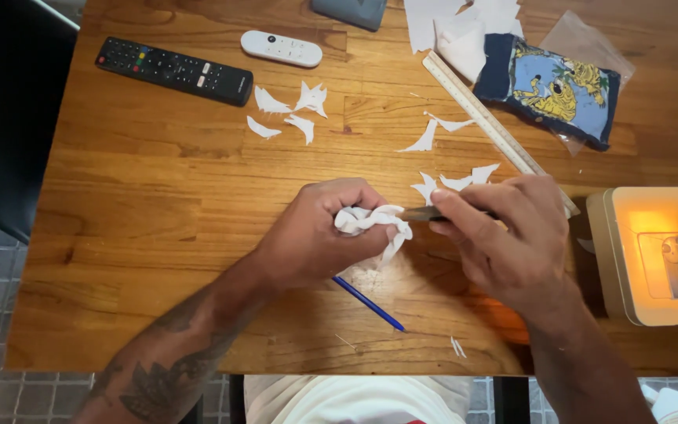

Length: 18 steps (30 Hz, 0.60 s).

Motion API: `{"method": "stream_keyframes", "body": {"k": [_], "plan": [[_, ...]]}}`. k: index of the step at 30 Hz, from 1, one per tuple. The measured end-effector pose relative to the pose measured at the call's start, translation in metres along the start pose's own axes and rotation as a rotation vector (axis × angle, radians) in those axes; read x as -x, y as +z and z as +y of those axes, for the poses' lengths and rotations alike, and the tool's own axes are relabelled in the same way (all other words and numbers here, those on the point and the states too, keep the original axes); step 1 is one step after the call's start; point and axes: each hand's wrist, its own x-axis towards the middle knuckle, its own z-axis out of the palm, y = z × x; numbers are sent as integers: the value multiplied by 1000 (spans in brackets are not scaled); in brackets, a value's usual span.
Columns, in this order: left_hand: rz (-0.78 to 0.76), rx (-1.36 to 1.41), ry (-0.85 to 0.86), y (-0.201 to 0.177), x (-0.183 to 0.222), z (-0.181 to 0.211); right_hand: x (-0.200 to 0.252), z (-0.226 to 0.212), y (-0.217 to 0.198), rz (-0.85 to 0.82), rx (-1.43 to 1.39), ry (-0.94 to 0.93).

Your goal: Cutting intricate shapes out of white paper using small scissors

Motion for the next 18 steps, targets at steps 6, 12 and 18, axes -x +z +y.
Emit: {"method": "stream_keyframes", "body": {"k": [6,12,18], "plan": [[57,-178,5,-1,-3,3,5,2,7,53,77,-62],[65,-242,28,0,0,4,8,0,8,63,159,-90],[60,-275,111,-1,-4,-3,6,1,8,55,164,-113]]}}
